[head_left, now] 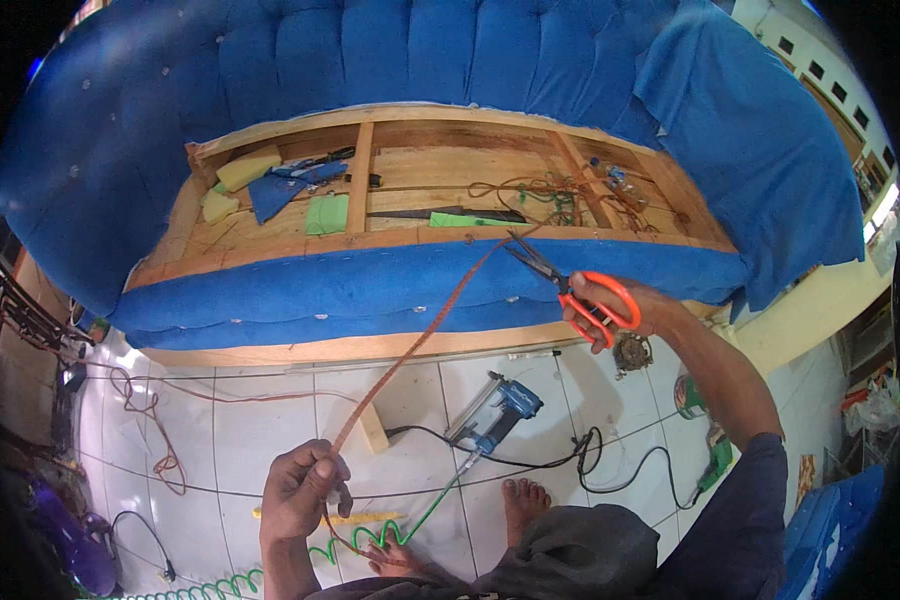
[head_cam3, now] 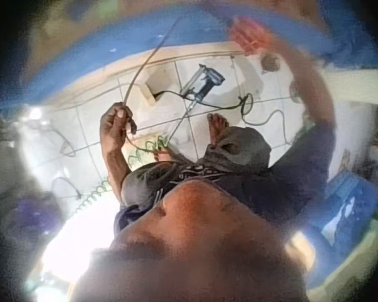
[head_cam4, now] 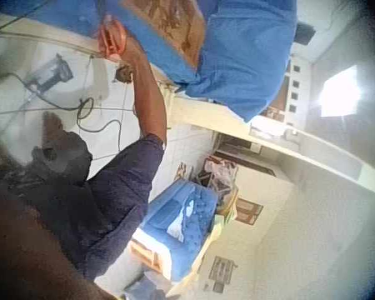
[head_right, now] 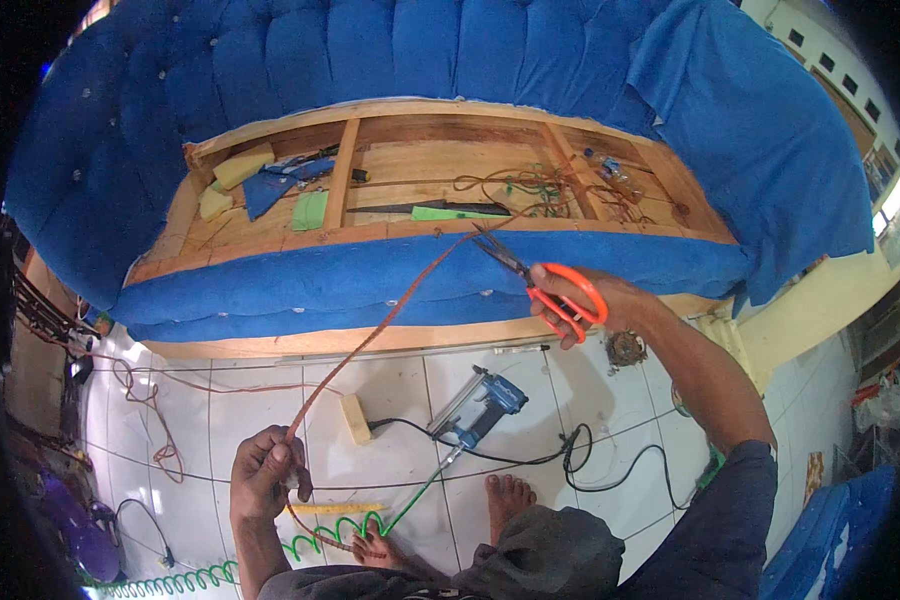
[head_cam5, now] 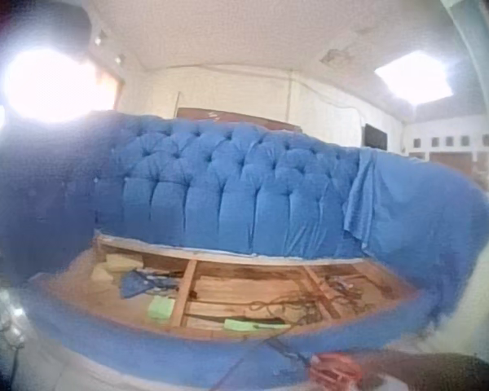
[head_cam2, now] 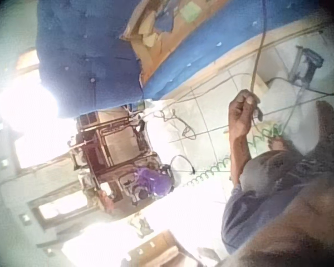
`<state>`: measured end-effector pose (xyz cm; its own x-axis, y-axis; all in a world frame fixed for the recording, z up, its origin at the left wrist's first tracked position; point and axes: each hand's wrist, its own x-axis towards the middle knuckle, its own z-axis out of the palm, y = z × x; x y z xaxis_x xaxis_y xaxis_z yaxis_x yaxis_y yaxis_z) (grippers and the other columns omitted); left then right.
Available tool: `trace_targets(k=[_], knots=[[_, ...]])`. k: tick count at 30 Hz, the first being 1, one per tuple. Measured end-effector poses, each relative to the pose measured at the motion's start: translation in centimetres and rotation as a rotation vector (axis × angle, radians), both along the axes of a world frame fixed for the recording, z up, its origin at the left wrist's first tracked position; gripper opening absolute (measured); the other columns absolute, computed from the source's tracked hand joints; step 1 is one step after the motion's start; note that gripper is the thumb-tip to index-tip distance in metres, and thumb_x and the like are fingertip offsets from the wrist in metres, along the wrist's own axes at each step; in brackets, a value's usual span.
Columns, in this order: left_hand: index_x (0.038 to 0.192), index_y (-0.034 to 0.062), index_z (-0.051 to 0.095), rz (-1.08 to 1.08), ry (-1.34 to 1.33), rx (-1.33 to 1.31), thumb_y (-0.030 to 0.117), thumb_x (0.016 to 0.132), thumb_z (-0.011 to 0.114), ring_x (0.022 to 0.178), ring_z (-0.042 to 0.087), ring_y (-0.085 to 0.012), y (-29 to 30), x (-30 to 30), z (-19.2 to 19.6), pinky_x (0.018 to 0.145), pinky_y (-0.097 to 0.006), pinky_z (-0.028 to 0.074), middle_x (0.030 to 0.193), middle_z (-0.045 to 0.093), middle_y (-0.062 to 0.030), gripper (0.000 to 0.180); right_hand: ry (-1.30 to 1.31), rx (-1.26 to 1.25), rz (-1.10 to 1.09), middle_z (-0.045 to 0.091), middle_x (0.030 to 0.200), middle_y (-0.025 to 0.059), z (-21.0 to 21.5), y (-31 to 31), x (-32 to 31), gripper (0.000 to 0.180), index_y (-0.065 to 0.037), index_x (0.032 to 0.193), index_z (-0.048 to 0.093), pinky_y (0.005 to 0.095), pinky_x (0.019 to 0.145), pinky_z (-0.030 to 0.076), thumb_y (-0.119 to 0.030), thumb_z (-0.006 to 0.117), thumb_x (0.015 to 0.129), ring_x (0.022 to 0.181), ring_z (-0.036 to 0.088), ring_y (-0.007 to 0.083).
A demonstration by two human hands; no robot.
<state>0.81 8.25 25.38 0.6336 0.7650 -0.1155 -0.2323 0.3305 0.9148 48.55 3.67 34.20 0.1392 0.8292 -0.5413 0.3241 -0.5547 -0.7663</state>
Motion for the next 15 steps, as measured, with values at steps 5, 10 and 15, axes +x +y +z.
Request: trace_targets(k=[5,10,15], knots=[[0.088,-0.0010,0.060,0.060,0.050,0.093,0.035,0.095,0.071,0.051,0.055,-0.0151,-1.3,0.3,0.9,0.041,-0.030,0.049,0.076,0.059,-0.0078,0.039,0.113,-0.017,0.012,0.056,0.069,0.0072,-0.5,1.7,1.8,0.094,0.007,0.100,0.064,0.0363,0.052,0.060,-0.084,0.055,0.082,0.058,0.059,0.0156],[0.092,-0.0035,0.062,0.087,0.029,0.119,0.034,0.099,0.067,0.057,0.059,-0.0177,-1.8,0.8,1.4,0.047,-0.032,0.050,0.078,0.058,-0.0087,0.039,0.113,-0.048,0.047,0.056,0.068,0.0095,-0.3,2.9,1.7,0.094,0.007,0.098,0.064,0.0367,0.055,0.063,-0.085,0.056,0.080,0.058,0.061,0.0181],[0.093,0.0036,0.059,0.292,-0.118,-0.024,0.033,0.101,0.062,0.051,0.044,-0.0084,0.7,2.2,2.5,0.041,-0.023,0.039,0.066,0.047,0.0002,0.031,0.066,-0.053,0.126,0.057,0.069,0.0103,0.2,2.9,2.5,0.091,0.004,0.098,0.064,0.0363,0.056,0.064,-0.085,0.054,0.081,0.060,0.064,0.0199]])
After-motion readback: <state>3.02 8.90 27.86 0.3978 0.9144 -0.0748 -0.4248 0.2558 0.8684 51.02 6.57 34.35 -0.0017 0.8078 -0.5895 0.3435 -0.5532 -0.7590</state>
